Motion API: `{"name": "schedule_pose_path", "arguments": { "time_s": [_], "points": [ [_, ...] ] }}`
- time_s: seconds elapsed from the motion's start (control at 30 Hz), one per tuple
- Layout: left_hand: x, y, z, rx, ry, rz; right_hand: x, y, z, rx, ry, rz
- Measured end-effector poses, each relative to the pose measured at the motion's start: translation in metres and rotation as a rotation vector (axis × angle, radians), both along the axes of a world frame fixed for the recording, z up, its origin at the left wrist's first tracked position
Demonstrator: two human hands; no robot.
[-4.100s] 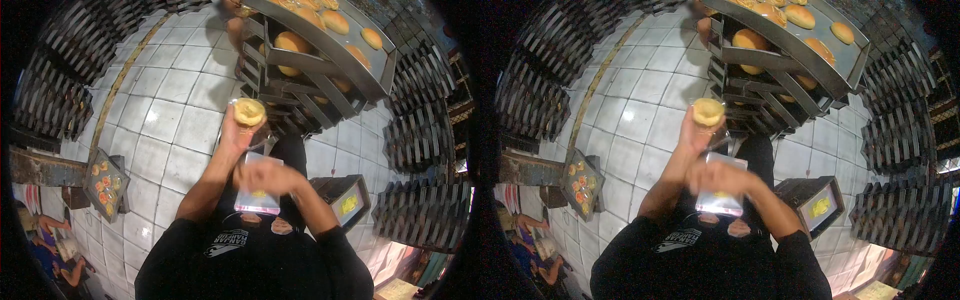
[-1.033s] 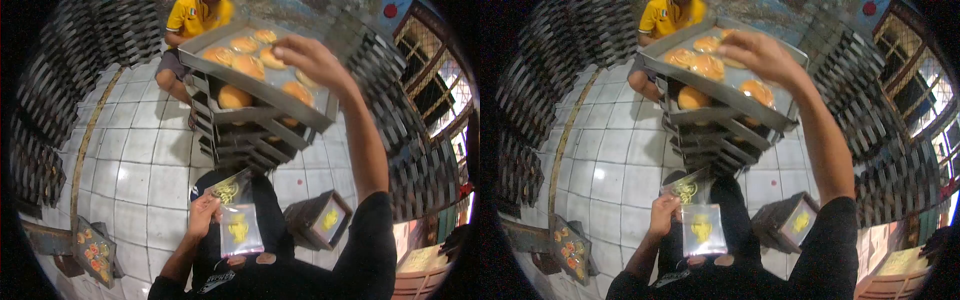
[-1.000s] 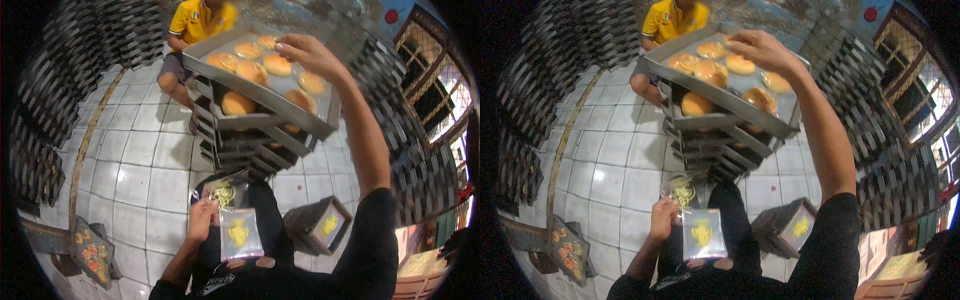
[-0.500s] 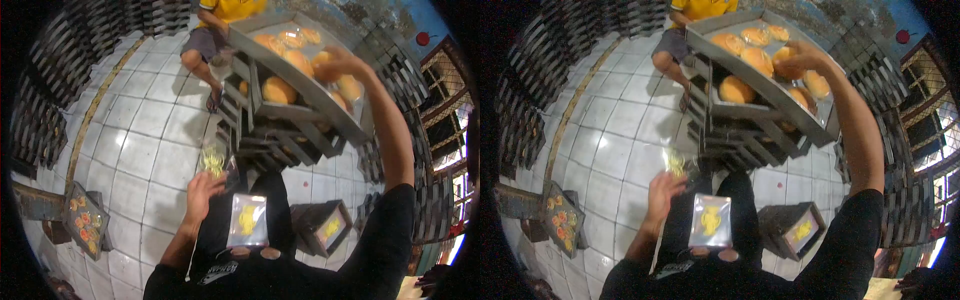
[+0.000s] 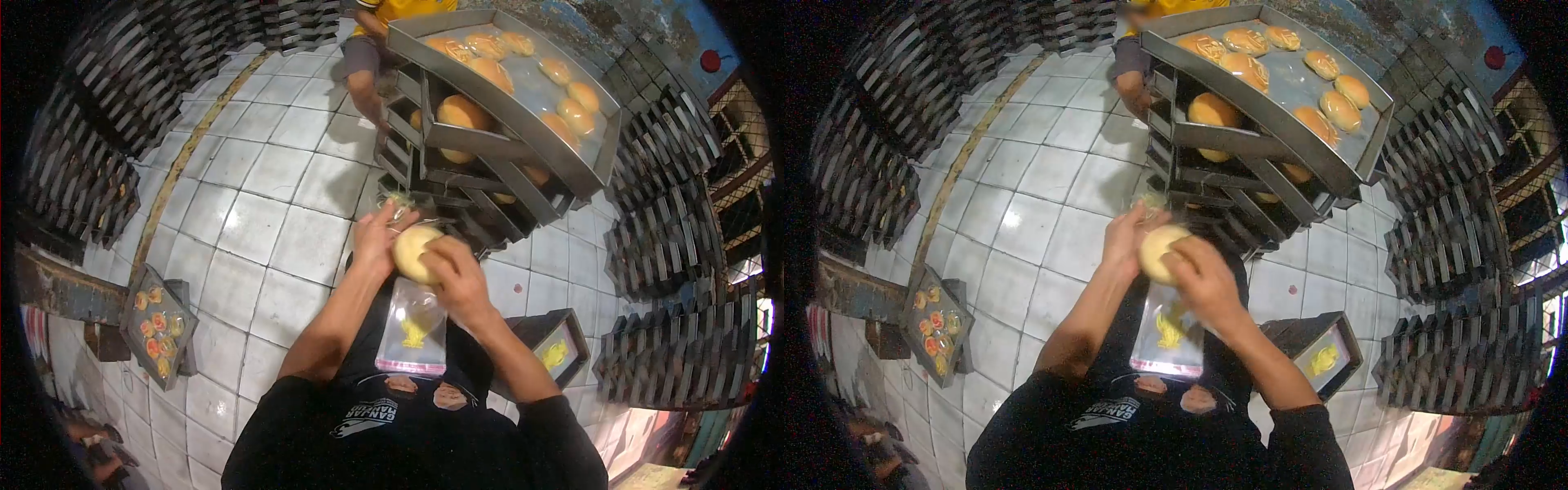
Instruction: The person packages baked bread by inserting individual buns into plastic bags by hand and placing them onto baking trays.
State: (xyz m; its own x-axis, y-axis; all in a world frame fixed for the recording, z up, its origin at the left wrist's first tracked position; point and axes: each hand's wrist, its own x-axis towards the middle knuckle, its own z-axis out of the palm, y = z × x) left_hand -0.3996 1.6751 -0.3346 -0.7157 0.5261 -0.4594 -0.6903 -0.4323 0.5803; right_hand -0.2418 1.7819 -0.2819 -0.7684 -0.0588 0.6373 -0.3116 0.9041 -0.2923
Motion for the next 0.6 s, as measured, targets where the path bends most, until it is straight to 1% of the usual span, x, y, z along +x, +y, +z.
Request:
{"name": "schedule_pose_path", "arguments": {
  "time_s": [0.07, 0.1, 0.13, 0.17, 0.2, 0.23, 0.27, 0.3, 0.33, 0.37, 0.4, 0.43, 0.47, 0.5, 0.53, 0.6],
  "points": [
    [0.014, -0.001, 0.025, 0.056, 0.032, -0.115, 0.004, 0.016, -0.02, -0.094, 0.067, -0.22],
    [0.023, -0.002, 0.035, 0.084, -0.007, -0.165, 0.004, 0.016, -0.015, -0.099, 0.065, -0.217],
    [0.025, -0.004, 0.032, 0.076, -0.008, -0.168, 0.005, 0.016, -0.011, -0.049, 0.078, -0.145],
    [0.026, -0.009, 0.028, 0.095, -0.009, -0.252, 0.008, 0.014, -0.007, -0.003, 0.092, -0.083],
    [0.029, -0.01, 0.026, 0.114, -0.008, -0.342, 0.009, 0.011, -0.003, -0.012, 0.094, -0.102],
    [0.039, -0.014, 0.041, 0.041, 0.006, -0.353, 0.007, 0.007, 0.001, -0.085, 0.056, -0.137],
    [0.038, -0.012, 0.03, 0.032, 0.008, -0.367, 0.004, 0.0, 0.0, -0.162, 0.017, -0.168],
    [0.033, -0.013, 0.008, 0.096, -0.075, -0.33, 0.004, -0.013, -0.011, -0.28, -0.055, -0.174],
    [0.031, -0.02, 0.002, 0.154, -0.154, -0.288, 0.003, -0.024, -0.018, -0.309, -0.113, -0.09],
    [0.027, -0.028, -0.002, 0.2, -0.258, -0.32, 0.0, -0.029, -0.028, -0.291, -0.123, -0.026],
    [0.026, -0.032, -0.02, 0.206, -0.238, -0.267, -0.005, -0.032, -0.036, -0.268, -0.128, 0.034],
    [0.034, -0.035, -0.019, 0.2, -0.197, -0.195, -0.009, -0.033, -0.041, -0.281, -0.115, 0.025],
    [0.043, -0.036, -0.018, 0.199, -0.163, -0.121, -0.012, -0.031, -0.045, -0.277, -0.143, -0.046],
    [0.043, -0.038, -0.021, 0.192, -0.167, -0.125, -0.011, -0.032, -0.045, -0.27, -0.176, -0.114],
    [0.04, -0.043, -0.025, 0.21, -0.176, -0.15, -0.01, -0.037, -0.045, -0.274, -0.177, -0.114],
    [0.037, -0.047, -0.027, 0.225, -0.178, -0.171, -0.006, -0.055, -0.043, -0.43, -0.322, 0.018]
  ]
}}
